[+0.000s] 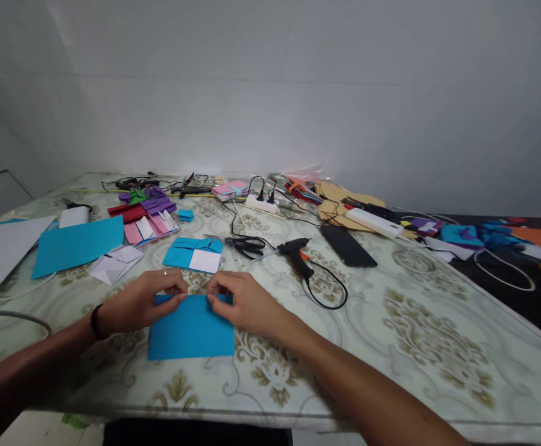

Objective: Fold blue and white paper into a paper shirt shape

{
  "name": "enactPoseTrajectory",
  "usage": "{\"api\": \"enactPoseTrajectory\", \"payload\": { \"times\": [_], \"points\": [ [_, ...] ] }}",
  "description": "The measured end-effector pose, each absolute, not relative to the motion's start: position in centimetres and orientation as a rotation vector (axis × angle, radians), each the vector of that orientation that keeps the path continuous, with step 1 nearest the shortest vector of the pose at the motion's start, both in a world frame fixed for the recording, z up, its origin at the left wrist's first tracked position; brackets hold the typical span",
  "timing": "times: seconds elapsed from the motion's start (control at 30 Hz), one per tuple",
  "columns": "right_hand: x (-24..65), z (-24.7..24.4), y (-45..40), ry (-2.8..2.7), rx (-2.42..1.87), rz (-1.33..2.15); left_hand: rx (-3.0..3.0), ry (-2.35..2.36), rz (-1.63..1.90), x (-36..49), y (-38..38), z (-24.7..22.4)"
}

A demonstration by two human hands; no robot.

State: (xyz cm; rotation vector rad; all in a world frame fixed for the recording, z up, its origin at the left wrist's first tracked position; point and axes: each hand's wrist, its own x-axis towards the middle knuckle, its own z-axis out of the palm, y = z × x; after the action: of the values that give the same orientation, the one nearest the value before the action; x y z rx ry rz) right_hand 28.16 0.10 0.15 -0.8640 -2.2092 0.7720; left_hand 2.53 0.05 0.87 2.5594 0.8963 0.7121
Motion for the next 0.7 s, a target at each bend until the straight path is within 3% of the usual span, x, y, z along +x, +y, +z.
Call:
{"api": "enactPoseTrajectory", "payload": {
  "times": [0.7],
  "points": [
    [28.72,0.49,0.54,-2.194,-0.909,0.761,2.559,0.887,0.725,2.44,-0.08,1.17]
  ]
}}
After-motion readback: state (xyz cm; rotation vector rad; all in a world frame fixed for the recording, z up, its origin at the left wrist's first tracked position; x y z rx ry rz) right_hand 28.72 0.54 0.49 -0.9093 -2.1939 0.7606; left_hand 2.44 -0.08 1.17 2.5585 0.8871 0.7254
